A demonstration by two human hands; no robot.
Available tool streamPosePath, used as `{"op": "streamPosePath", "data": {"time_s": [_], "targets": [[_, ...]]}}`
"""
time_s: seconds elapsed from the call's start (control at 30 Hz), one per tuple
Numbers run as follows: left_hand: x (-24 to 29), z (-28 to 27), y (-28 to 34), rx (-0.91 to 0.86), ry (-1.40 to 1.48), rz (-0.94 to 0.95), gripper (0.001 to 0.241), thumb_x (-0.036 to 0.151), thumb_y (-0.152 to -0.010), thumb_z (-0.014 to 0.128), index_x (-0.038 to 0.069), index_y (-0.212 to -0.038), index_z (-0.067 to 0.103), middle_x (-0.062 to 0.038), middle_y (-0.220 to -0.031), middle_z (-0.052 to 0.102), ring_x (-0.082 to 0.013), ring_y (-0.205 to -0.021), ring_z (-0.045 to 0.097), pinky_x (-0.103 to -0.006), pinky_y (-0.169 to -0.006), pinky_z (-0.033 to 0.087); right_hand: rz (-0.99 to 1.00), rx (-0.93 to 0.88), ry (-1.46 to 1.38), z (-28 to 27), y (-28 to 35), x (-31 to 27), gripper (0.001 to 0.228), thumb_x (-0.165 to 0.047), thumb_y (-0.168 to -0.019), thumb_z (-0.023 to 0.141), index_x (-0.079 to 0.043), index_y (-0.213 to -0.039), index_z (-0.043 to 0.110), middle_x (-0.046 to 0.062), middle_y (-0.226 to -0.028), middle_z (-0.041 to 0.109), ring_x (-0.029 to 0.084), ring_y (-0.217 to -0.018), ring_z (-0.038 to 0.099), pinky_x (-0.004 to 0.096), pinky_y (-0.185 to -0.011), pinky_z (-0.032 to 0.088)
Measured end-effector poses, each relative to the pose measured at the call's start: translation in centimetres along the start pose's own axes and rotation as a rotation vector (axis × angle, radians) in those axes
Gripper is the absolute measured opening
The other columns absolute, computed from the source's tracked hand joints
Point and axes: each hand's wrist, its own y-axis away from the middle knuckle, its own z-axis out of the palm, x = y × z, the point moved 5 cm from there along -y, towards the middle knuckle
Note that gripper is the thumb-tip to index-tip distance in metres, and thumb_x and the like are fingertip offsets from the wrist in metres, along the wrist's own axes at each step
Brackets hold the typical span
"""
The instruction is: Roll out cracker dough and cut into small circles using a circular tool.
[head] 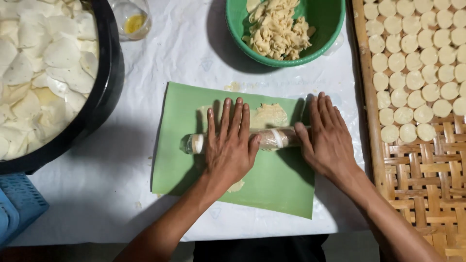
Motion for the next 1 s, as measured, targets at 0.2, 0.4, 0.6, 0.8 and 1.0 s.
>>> {"op": "streamPosePath", "data": {"time_s": [0.2,0.4,0.6,0.8,1.0], "targets": [[-4.3,1.6,-4.8,-0.412,0.224,-0.303,0.082,0.054,-0.104,0.039,-0.007,-0.158,0.030,-0.038,-0.164,0.009,-0.0503,-0.154,0.000,-0.0709,-0.118,-0.001,0.127,-0.070,-0.126,-1.0,-7.2,-0.1,0.090,-0.063,-0.106,0.029,0.005,-0.162,0.015,0.033,-0.166,0.010,0.043,-0.156,0.004,0.050,-0.128,0.011],[-3.7,0.0,-5.2,-0.200,0.098,-0.171,0.078,0.047,-0.108,0.043,-0.012,-0.158,0.026,-0.038,-0.164,0.011,-0.0521,-0.155,0.002,-0.0719,-0.119,0.000,0.082,0.009,-0.089,-0.5,-5.7,0.1,0.090,-0.062,-0.105,0.034,0.005,-0.163,0.015,0.033,-0.166,0.016,0.043,-0.156,0.007,0.050,-0.128,0.010],[0.0,-0.3,1.1,0.006,-0.098,-0.045,0.064,0.032,-0.097,0.048,-0.002,-0.151,0.049,-0.029,-0.160,0.039,-0.0484,-0.151,0.030,-0.0738,-0.116,0.018,-0.036,0.226,0.136,1.8,1.6,-0.5,0.075,-0.053,-0.104,0.038,-0.002,-0.157,0.048,0.027,-0.161,0.045,0.040,-0.153,0.033,0.050,-0.124,0.022],[-1.4,-0.3,-1.7,-0.205,0.039,-0.148,0.065,0.038,-0.104,0.041,0.000,-0.157,0.040,-0.033,-0.165,0.023,-0.0526,-0.153,0.015,-0.0762,-0.116,0.005,0.069,-0.039,0.025,1.5,-1.2,0.6,0.086,-0.061,-0.101,0.033,-0.002,-0.163,0.027,0.030,-0.165,0.028,0.045,-0.155,0.018,0.055,-0.124,0.015],[-2.6,0.0,-4.2,-0.193,0.045,-0.125,0.075,0.046,-0.106,0.042,-0.008,-0.157,0.033,-0.038,-0.164,0.019,-0.0527,-0.154,0.008,-0.0758,-0.116,0.000,0.037,0.033,-0.049,-0.3,-3.8,-0.3,0.087,-0.058,-0.103,0.038,0.005,-0.162,0.026,0.038,-0.164,0.022,0.048,-0.155,0.012,0.054,-0.125,0.012]]}}
